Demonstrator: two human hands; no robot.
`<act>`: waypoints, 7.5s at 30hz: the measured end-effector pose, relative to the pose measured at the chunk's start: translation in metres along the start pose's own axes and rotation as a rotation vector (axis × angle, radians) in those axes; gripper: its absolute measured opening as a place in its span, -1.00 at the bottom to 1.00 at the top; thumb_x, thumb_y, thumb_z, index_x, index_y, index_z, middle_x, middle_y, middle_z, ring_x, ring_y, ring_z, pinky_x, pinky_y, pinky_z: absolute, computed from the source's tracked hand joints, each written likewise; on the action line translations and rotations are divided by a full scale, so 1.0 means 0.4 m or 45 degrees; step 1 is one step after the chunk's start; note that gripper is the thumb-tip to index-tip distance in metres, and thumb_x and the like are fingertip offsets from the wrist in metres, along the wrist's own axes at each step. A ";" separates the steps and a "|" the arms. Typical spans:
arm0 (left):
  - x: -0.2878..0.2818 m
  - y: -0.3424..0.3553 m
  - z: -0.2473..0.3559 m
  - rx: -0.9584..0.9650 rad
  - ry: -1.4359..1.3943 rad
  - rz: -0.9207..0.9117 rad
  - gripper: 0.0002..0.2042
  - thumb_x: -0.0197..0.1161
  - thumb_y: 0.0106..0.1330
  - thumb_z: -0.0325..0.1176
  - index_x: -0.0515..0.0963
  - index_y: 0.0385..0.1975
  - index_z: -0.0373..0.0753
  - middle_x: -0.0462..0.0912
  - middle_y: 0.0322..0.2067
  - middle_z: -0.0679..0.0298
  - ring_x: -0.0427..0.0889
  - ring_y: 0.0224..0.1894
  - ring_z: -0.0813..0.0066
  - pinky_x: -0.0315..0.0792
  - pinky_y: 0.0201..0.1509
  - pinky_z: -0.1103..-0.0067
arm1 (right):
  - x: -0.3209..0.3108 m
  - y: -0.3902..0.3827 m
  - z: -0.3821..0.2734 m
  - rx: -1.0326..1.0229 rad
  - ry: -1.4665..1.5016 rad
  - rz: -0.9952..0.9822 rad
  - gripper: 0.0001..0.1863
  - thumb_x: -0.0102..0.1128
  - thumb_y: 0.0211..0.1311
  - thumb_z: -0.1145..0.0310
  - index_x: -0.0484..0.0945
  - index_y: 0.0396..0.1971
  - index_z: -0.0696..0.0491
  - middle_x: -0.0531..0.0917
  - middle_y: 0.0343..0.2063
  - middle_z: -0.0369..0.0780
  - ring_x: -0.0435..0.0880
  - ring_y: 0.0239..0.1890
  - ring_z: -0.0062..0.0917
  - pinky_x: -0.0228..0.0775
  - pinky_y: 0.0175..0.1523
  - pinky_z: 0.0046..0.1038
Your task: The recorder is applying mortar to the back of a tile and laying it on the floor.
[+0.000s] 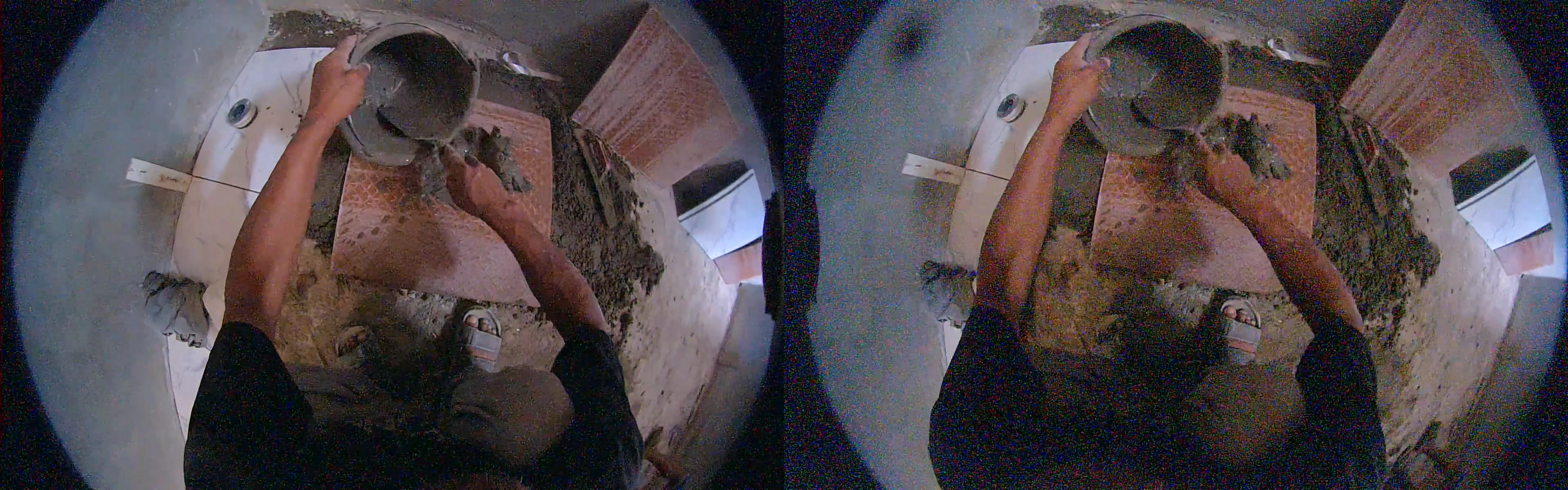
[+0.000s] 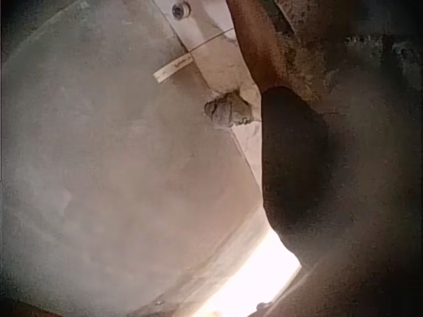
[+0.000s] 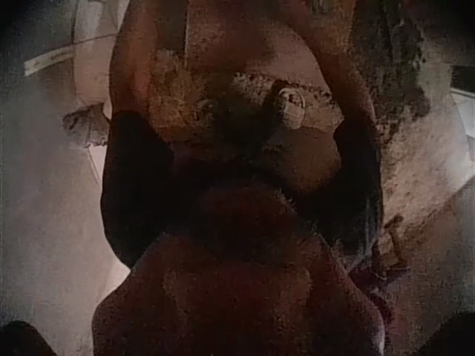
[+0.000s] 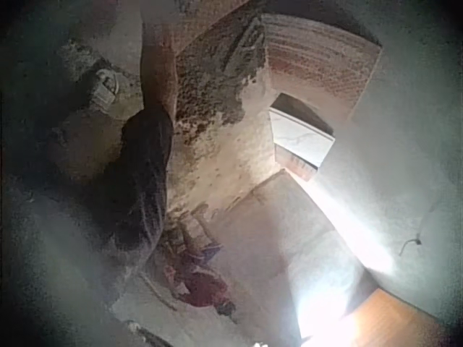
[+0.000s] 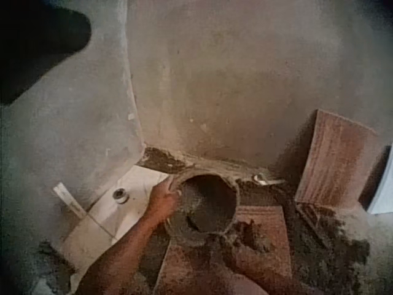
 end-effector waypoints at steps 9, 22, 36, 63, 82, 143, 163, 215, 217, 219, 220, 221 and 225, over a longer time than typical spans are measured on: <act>0.039 0.016 -0.021 -0.047 0.000 -0.043 -0.54 0.15 0.04 -0.36 0.35 0.00 -0.28 0.53 -0.24 -0.10 0.50 -0.13 -0.03 0.35 -0.05 0.33 | -0.016 0.045 0.045 -0.206 -0.098 0.236 -0.25 0.02 0.03 0.37 -0.07 0.25 -0.20 0.50 -0.25 0.11 0.58 -0.35 -0.06 0.47 -0.33 -0.11; 0.036 0.000 -0.035 0.001 0.004 0.026 -0.53 0.13 0.02 -0.38 0.35 0.01 -0.30 0.54 -0.23 -0.09 0.53 -0.14 0.02 0.37 -0.04 0.39 | -0.071 0.041 0.048 -0.273 -0.276 0.402 -0.41 -0.10 0.13 0.39 0.06 0.21 -0.20 0.51 -0.27 0.06 0.58 -0.32 -0.07 0.46 -0.29 -0.11; 0.034 -0.005 0.012 0.012 0.056 -0.036 -0.50 0.17 0.04 -0.37 0.32 0.05 -0.33 0.50 -0.11 -0.05 0.47 -0.02 0.10 0.29 0.07 0.46 | -0.039 0.043 0.047 -0.160 0.086 0.410 -0.51 -0.03 0.07 0.41 0.21 0.08 -0.02 0.54 -0.33 0.08 0.53 -0.35 0.01 0.40 -0.27 -0.09; 0.117 -0.034 0.065 0.393 0.089 0.070 -0.57 0.15 0.10 -0.39 0.35 0.03 -0.16 0.53 -0.14 0.01 0.51 -0.06 0.15 0.34 0.03 0.43 | -0.009 -0.009 -0.105 -0.011 0.292 1.137 -0.62 -0.12 0.17 0.31 0.32 -0.05 0.19 0.56 -0.46 0.06 0.56 -0.47 -0.04 0.40 -0.41 -0.16; 0.029 -0.022 -0.104 0.033 0.060 0.069 -0.58 0.12 0.06 -0.37 0.37 0.00 -0.18 0.55 -0.23 -0.04 0.53 -0.15 0.05 0.36 -0.06 0.37 | -0.063 -0.228 0.031 0.190 1.792 -0.195 -0.58 -0.03 0.21 0.16 0.32 0.01 0.07 0.54 -0.42 -0.10 0.56 -0.59 -0.39 0.48 -0.54 -0.46; 0.014 -0.022 0.018 0.184 -0.328 -0.004 -0.57 0.04 0.20 -0.40 0.28 0.10 -0.27 0.48 -0.07 0.00 0.49 -0.09 0.19 0.34 -0.05 0.42 | -0.078 -0.076 0.154 0.545 1.226 -0.399 -0.63 -0.19 0.28 0.09 0.40 -0.17 0.08 0.48 -0.68 -0.24 0.42 -0.80 -0.59 0.22 -0.78 -0.54; -0.017 0.006 -0.118 -0.495 -0.931 0.470 -0.35 -0.20 0.01 -0.67 0.04 0.24 -0.26 0.49 -0.21 0.05 0.29 -0.72 0.57 0.17 -0.74 0.61 | -0.047 -0.323 0.020 0.334 0.724 0.169 -0.65 -0.10 0.27 0.21 0.37 -0.02 0.07 0.51 -0.56 -0.17 0.47 -0.53 -0.39 0.31 -0.36 -0.31; -0.650 -0.811 -0.146 -1.081 -0.319 0.362 -0.51 0.12 0.15 -0.34 0.24 0.10 -0.33 0.36 0.02 0.11 0.37 0.02 0.23 0.28 0.09 0.40 | 0.043 -0.248 0.284 0.875 1.665 -0.356 -0.53 -0.08 0.19 -0.04 0.33 -0.10 0.04 0.45 -0.62 -0.28 0.41 -0.72 -0.59 0.28 -0.67 -0.52; -0.711 -0.842 -0.134 -1.160 -0.514 0.435 -0.51 0.11 0.16 -0.33 0.24 0.10 -0.33 0.36 0.02 0.11 0.37 0.02 0.23 0.28 0.09 0.38 | 0.013 -0.225 0.270 0.654 1.300 -0.275 -0.50 -0.09 0.18 -0.09 0.33 -0.11 0.04 0.44 -0.64 -0.29 0.41 -0.72 -0.60 0.31 -0.66 -0.51; -0.770 -0.853 -0.124 -1.182 -0.178 0.082 -0.47 0.12 0.15 -0.30 0.20 0.13 -0.34 0.35 0.03 0.11 0.37 0.02 0.24 0.26 0.10 0.41 | 0.005 -0.220 0.255 0.678 1.218 -0.372 -0.50 -0.07 0.17 -0.09 0.33 -0.11 0.03 0.43 -0.65 -0.31 0.41 -0.72 -0.61 0.32 -0.66 -0.51; -0.793 -0.859 -0.125 -1.184 -0.178 0.080 -0.47 0.12 0.15 -0.30 0.20 0.13 -0.34 0.35 0.03 0.11 0.37 0.02 0.24 0.26 0.10 0.41 | 0.008 -0.225 0.248 0.701 1.143 -0.457 -0.49 -0.06 0.16 -0.10 0.33 -0.11 0.03 0.43 -0.65 -0.32 0.40 -0.73 -0.61 0.33 -0.66 -0.51; -0.809 -0.860 -0.131 -1.164 -0.116 -0.041 -0.47 0.13 0.14 -0.30 0.21 0.12 -0.34 0.36 0.03 0.11 0.37 0.02 0.26 0.25 0.11 0.42 | 0.009 -0.226 0.242 0.694 1.139 -0.446 -0.49 -0.06 0.16 -0.10 0.33 -0.11 0.03 0.43 -0.65 -0.32 0.40 -0.73 -0.61 0.33 -0.66 -0.51; -0.859 -0.885 -0.163 -1.080 0.141 -0.553 -0.46 0.19 0.07 -0.29 0.28 0.07 -0.34 0.38 0.03 0.15 0.37 0.02 0.31 0.20 0.14 0.47 | 0.010 -0.247 0.225 0.588 1.478 -0.492 -0.49 0.00 0.14 -0.10 0.36 -0.16 0.05 0.43 -0.66 -0.31 0.40 -0.75 -0.60 0.30 -0.68 -0.52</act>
Point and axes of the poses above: each hand's wrist, its own y-axis towards the middle knuckle, its own x-axis out of the palm, z = x × y, the point moved 2 cm from there along y, towards the middle knuckle
